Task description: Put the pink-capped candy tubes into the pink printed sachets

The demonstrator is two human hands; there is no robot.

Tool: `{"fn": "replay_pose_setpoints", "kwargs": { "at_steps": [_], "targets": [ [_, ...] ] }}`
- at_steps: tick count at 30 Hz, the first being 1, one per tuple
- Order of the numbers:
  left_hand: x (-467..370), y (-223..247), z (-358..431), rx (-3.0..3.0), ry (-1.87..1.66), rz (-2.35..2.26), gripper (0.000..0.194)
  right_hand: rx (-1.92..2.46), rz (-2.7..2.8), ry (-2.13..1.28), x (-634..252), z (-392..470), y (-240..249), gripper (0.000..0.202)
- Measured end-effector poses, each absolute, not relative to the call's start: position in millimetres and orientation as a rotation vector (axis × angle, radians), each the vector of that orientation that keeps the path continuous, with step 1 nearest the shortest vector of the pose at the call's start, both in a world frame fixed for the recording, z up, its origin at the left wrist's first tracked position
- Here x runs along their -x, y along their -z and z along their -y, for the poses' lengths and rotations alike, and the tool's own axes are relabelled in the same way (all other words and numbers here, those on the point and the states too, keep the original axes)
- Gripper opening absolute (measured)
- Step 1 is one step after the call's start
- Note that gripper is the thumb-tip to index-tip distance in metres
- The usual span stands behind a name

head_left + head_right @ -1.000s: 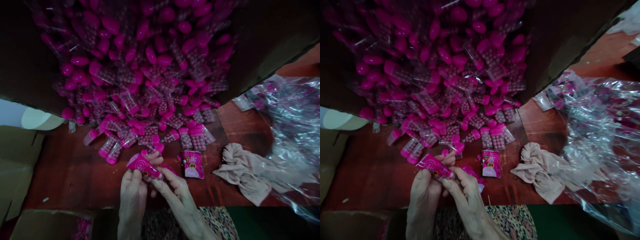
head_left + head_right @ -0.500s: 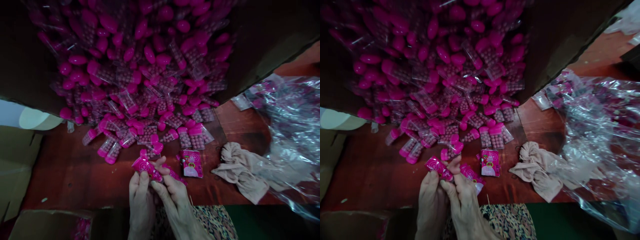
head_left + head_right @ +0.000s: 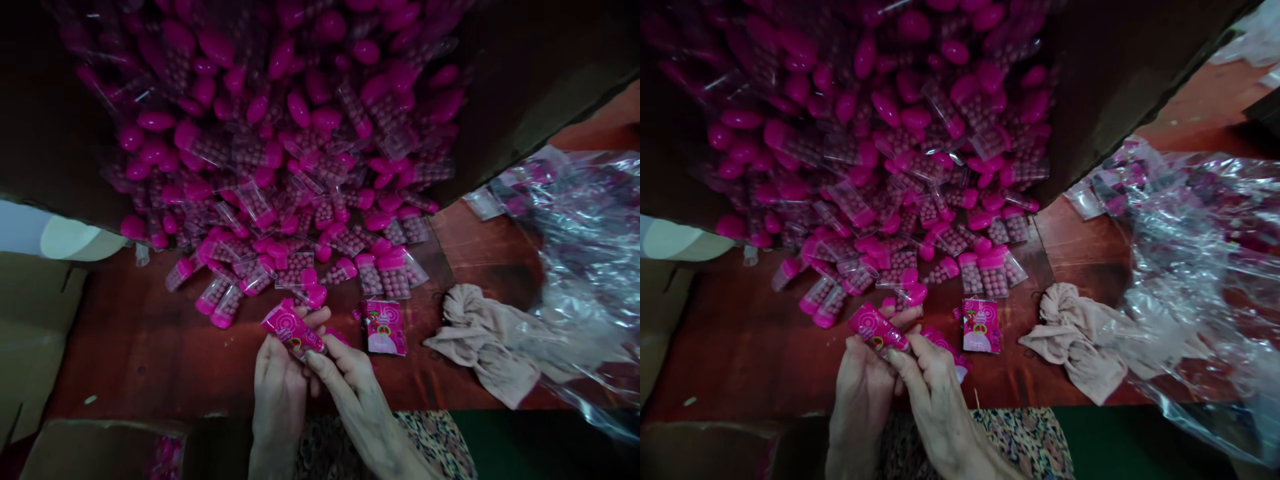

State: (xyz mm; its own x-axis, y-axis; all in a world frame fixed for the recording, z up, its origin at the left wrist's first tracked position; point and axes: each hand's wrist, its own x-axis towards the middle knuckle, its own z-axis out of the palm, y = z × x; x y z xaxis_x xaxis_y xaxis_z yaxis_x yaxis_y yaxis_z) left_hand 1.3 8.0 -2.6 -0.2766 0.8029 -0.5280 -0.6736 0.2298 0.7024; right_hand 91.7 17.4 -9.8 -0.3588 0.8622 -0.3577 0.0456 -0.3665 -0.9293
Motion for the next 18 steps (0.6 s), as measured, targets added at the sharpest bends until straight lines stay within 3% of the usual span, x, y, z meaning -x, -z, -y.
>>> {"fn": "replay_pose_setpoints", "kwargs": {
  "at_steps": [7,11,18],
  "targets": [
    [11.4,4.6,-5.5,-0.213,-1.498,-1.353,0.019,1.153,1.191,-1.942,-95.8,-25.9,4.2,0.021],
    [19.0,1.8,1.1,-0.181,-1.506,-1.439,0.020,1.064,1.140,-2.063,-92.0,-22.9,4.9,0.015],
    [68.8,-4.8,42.2,-0.145,-1.580,-1.668,0.025,1.189,1.556,-1.645,-101.1,-18.2,-2.4,0.011]
  ]
}}
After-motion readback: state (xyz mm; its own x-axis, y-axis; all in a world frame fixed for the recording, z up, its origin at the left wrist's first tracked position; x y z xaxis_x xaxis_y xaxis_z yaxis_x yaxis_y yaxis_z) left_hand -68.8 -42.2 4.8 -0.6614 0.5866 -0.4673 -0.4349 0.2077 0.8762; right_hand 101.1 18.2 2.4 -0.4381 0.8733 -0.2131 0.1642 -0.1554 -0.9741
